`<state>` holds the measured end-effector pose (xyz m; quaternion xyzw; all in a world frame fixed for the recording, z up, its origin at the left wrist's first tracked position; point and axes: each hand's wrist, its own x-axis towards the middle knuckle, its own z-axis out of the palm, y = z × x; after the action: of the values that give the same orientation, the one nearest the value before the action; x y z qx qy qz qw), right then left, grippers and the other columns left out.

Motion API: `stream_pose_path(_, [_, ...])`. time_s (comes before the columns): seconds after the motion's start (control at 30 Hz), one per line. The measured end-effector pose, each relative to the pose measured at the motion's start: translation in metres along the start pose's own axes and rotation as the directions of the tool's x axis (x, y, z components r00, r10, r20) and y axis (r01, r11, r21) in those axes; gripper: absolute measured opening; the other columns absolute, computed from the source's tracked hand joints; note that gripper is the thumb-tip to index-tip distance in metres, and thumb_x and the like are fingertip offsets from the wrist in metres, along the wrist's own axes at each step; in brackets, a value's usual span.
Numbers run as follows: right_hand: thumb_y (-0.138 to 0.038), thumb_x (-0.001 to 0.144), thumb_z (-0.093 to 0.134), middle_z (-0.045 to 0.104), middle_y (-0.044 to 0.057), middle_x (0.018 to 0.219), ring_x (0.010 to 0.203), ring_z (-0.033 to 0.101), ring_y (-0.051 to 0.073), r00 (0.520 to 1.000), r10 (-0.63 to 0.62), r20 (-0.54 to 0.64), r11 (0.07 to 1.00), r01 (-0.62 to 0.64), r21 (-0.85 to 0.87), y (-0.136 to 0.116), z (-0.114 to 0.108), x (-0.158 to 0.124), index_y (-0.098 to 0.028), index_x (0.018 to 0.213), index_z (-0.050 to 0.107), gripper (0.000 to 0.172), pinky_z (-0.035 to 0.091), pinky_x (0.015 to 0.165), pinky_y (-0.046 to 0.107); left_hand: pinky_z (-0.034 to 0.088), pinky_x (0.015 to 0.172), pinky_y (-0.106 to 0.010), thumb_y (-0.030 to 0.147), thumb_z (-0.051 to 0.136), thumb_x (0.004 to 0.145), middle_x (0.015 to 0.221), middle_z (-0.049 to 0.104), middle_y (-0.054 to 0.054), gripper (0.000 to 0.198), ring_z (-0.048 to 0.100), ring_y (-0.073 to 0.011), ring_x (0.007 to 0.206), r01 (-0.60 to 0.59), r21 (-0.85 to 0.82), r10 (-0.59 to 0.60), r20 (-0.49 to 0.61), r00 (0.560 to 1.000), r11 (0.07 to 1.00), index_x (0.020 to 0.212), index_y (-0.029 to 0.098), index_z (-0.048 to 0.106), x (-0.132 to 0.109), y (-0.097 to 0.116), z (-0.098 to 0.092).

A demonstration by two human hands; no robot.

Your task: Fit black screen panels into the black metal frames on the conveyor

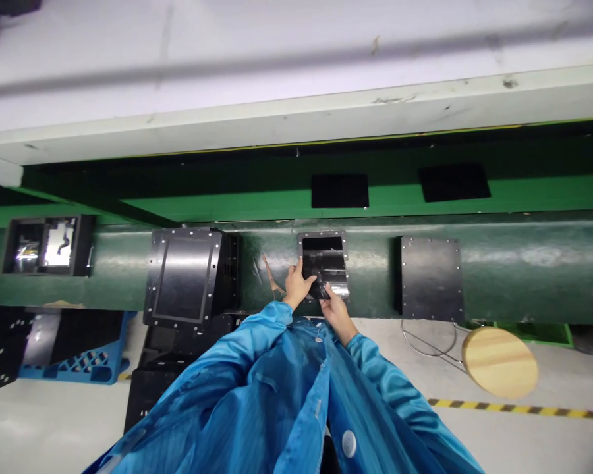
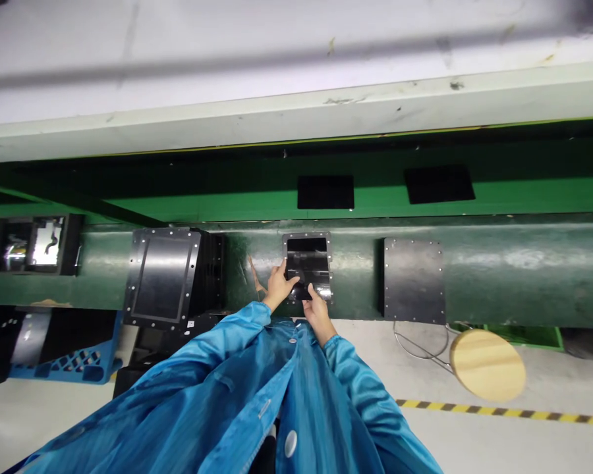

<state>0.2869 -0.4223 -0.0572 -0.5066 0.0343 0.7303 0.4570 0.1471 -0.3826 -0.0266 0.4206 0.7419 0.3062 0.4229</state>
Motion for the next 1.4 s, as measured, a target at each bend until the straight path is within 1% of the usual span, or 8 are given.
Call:
stream_pose_path(0.1, [-0.042,0.089,0.083,0.080,0.007,0.096,0.091,0.078,0.021,0.982,0.105,-0.159,0.989,-0.120,-0.085,-0.004,-0.005,-0.002,-0.020,0.115,0.065,0.038,0.067,0.087,0.033,0.041,0.113,-0.042,0.033,0.092,0.075,0.137,0.061,-0.019,0.090,0.062,-0.0377,0.128,-0.016,0.072,0.011,0.064,0.998,0.997,0.156,0.024,0.055,-0.013,-0.010,-0.004])
stream_pose_path(0.27, [-0.045,0.092,0.078,0.079,0.021,0.103,0.091,0.080,0.028,0.927,0.364,-0.088,0.818,-0.364,-0.446,-0.023,-0.038,-0.024,-0.012,0.108,0.067,0.039,0.067,0.082,0.039,0.045,0.110,-0.040,0.035,0.085,0.085,0.148,0.058,-0.021,0.088,0.064,-0.0337,0.128,-0.004,0.303,-0.010,0.043,0.999,0.953,0.162,0.023,0.041,-0.009,-0.012,-0.007])
stream_pose_path(0.37, [-0.047,0.087,0.081,0.080,0.016,0.104,0.094,0.079,0.028,0.985,-0.006,-0.170,0.633,-0.128,-0.764,-0.047,-0.063,-0.027,-0.017,0.102,0.070,0.035,0.065,0.083,0.037,0.050,0.104,-0.037,0.044,0.084,0.087,0.144,0.063,-0.019,0.081,0.068,-0.0315,0.124,0.025,0.495,-0.059,0.053,0.997,0.869,0.155,0.021,0.045,-0.012,-0.014,-0.010])
stream_pose_path(0.47, [-0.049,0.078,0.087,0.080,0.011,0.106,0.109,0.076,0.030,0.896,-0.432,-0.101,0.244,0.008,-0.970,-0.070,-0.077,-0.014,-0.022,0.100,0.070,0.038,0.059,0.088,0.035,0.052,0.096,-0.035,0.055,0.084,0.083,0.125,0.074,-0.015,0.063,0.071,-0.0321,0.120,0.025,0.631,-0.166,0.166,0.972,0.775,0.130,0.021,0.061,-0.025,-0.022,-0.012])
stream_pose_path(0.57, [-0.047,0.072,0.091,0.081,0.009,0.102,0.107,0.076,0.031,0.895,-0.445,0.000,0.002,0.001,-1.000,-0.080,-0.080,0.002,-0.024,0.095,0.069,0.039,0.055,0.087,0.035,0.052,0.090,-0.033,0.058,0.081,0.085,0.116,0.078,-0.013,0.048,0.073,-0.0309,0.116,0.019,0.703,-0.243,0.220,0.945,0.711,0.114,0.023,0.067,-0.033,-0.031,-0.013])
stream_pose_path(0.8, [-0.051,0.073,0.090,0.081,0.007,0.094,0.095,0.077,0.029,0.911,-0.412,-0.026,-0.066,-0.058,-0.996,-0.077,-0.082,0.015,-0.025,0.083,0.071,0.034,0.051,0.076,0.032,0.049,0.076,-0.028,0.059,0.077,0.088,0.096,0.081,-0.007,0.038,0.076,-0.0245,0.097,0.029,0.672,-0.319,0.312,0.895,0.740,0.098,0.023,0.072,-0.020,-0.032,-0.019])
stream_pose_path(1.13, [-0.056,0.078,0.083,0.081,0.009,0.097,0.093,0.077,0.030,0.907,-0.414,-0.078,-0.100,-0.131,-0.986,-0.072,-0.079,0.018,-0.025,0.089,0.075,0.034,0.051,0.073,0.033,0.047,0.081,-0.032,0.069,0.062,0.096,0.102,0.079,-0.013,0.050,0.074,-0.0292,0.102,-0.007,0.693,-0.242,0.261,0.935,0.721,0.101,0.021,0.075,-0.017,-0.057,-0.008])
stream_pose_path(1.4, [-0.053,0.083,0.082,0.080,0.008,0.099,0.092,0.075,0.026,0.922,-0.387,0.014,-0.105,-0.029,-0.994,-0.062,-0.086,0.005,-0.024,0.090,0.072,0.031,0.046,0.071,0.029,0.040,0.071,-0.027,0.047,0.074,0.092,0.080,0.073,-0.004,0.030,0.069,-0.0205,0.083,-0.033,0.594,-0.186,0.304,0.934,0.804,0.079,0.021,0.066,-0.019,-0.068,-0.023])
